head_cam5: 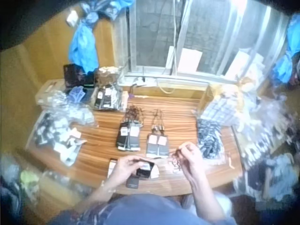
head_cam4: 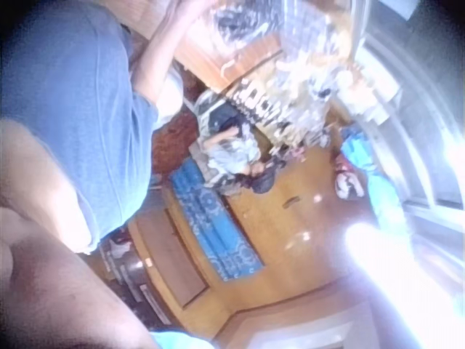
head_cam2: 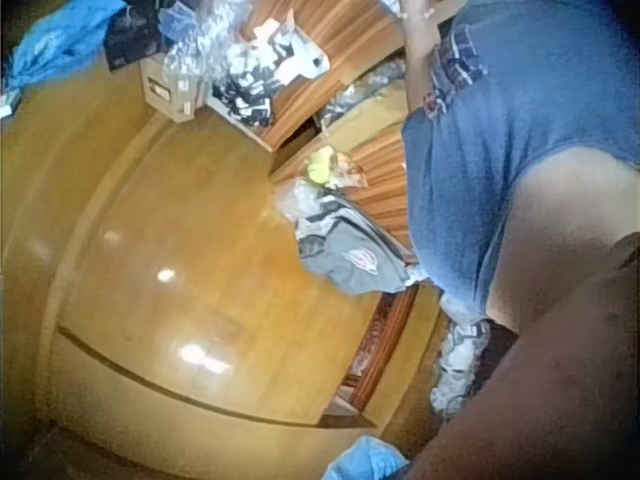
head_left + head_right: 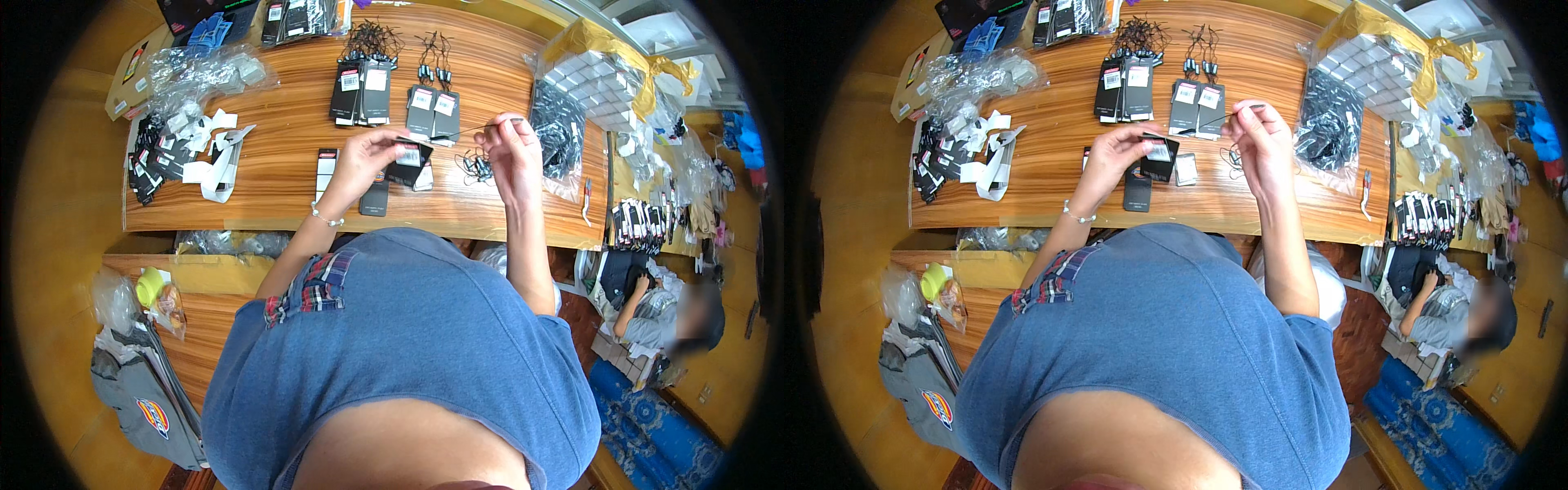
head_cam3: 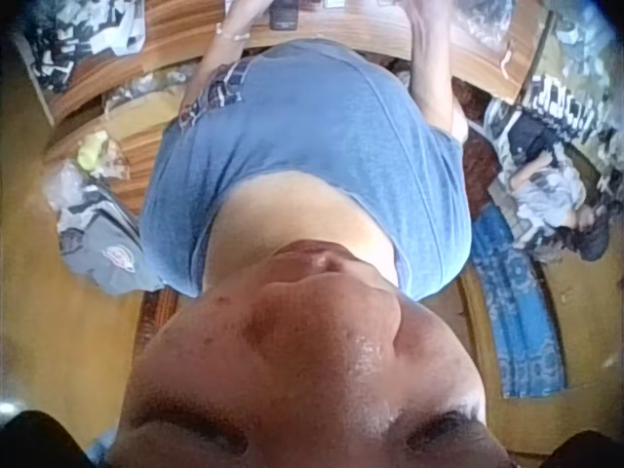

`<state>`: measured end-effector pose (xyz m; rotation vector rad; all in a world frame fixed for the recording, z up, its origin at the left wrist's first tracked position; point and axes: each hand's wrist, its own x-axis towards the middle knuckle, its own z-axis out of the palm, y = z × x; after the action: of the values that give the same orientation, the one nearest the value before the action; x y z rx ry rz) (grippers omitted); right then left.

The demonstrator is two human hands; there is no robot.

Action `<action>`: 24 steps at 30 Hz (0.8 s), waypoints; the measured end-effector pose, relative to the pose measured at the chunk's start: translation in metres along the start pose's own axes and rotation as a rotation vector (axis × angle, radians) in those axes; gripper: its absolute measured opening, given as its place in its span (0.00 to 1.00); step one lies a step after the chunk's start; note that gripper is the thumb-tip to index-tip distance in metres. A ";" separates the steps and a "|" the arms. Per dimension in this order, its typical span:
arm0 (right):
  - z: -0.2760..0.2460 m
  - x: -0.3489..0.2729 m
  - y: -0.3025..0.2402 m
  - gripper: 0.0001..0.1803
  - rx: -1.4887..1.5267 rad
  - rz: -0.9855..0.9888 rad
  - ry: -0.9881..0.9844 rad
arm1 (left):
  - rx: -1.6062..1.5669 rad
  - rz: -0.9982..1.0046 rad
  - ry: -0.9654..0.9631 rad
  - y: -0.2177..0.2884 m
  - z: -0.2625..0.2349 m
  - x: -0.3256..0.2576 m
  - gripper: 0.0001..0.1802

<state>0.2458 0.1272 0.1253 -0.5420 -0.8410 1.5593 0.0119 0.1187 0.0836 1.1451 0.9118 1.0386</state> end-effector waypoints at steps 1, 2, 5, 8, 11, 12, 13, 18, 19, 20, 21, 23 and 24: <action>0.009 -0.001 -0.001 0.06 -0.208 -0.056 0.050 | 0.041 0.070 0.076 0.001 -0.001 0.001 0.10; 0.018 -0.002 0.000 0.07 -0.415 -0.114 0.099 | 0.083 0.140 0.153 0.001 -0.002 0.002 0.09; 0.035 -0.002 0.004 0.09 -0.525 -0.014 0.026 | 0.055 0.149 0.194 0.016 0.000 0.001 0.09; 0.048 -0.005 0.010 0.10 -0.693 0.174 -0.011 | 0.054 0.151 0.236 0.026 0.006 0.001 0.10; 0.048 -0.006 0.036 0.11 -0.896 0.060 -0.005 | 0.025 0.224 0.240 0.029 0.013 0.003 0.11; 0.051 -0.005 0.038 0.11 -0.950 0.059 0.000 | 0.035 0.222 0.247 0.030 0.014 0.003 0.11; 0.053 -0.005 0.039 0.11 -1.005 0.057 0.005 | 0.045 0.219 0.253 0.032 0.015 0.002 0.10; 0.065 -0.001 0.036 0.10 -1.124 0.001 0.024 | 0.063 0.218 0.250 0.031 0.015 0.003 0.10; 0.066 -0.001 0.036 0.10 -1.130 -0.006 0.036 | 0.061 0.202 0.240 0.033 0.015 0.002 0.10; 0.066 0.000 0.036 0.10 -1.135 -0.014 0.048 | 0.060 0.186 0.230 0.033 0.015 0.002 0.11; 0.067 0.001 0.036 0.10 -1.141 -0.021 0.060 | 0.071 0.185 0.229 0.033 0.015 0.002 0.11; 0.069 0.003 0.033 0.10 -1.172 -0.030 0.052 | 0.093 0.184 0.229 0.032 0.015 0.003 0.10; 0.069 0.004 0.033 0.10 -1.188 -0.036 0.049 | 0.094 0.179 0.223 0.033 0.016 0.003 0.10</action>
<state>0.1726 0.1159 0.1439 -1.3731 -1.6987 0.8625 0.0218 0.1203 0.1188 1.2221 1.0570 1.3003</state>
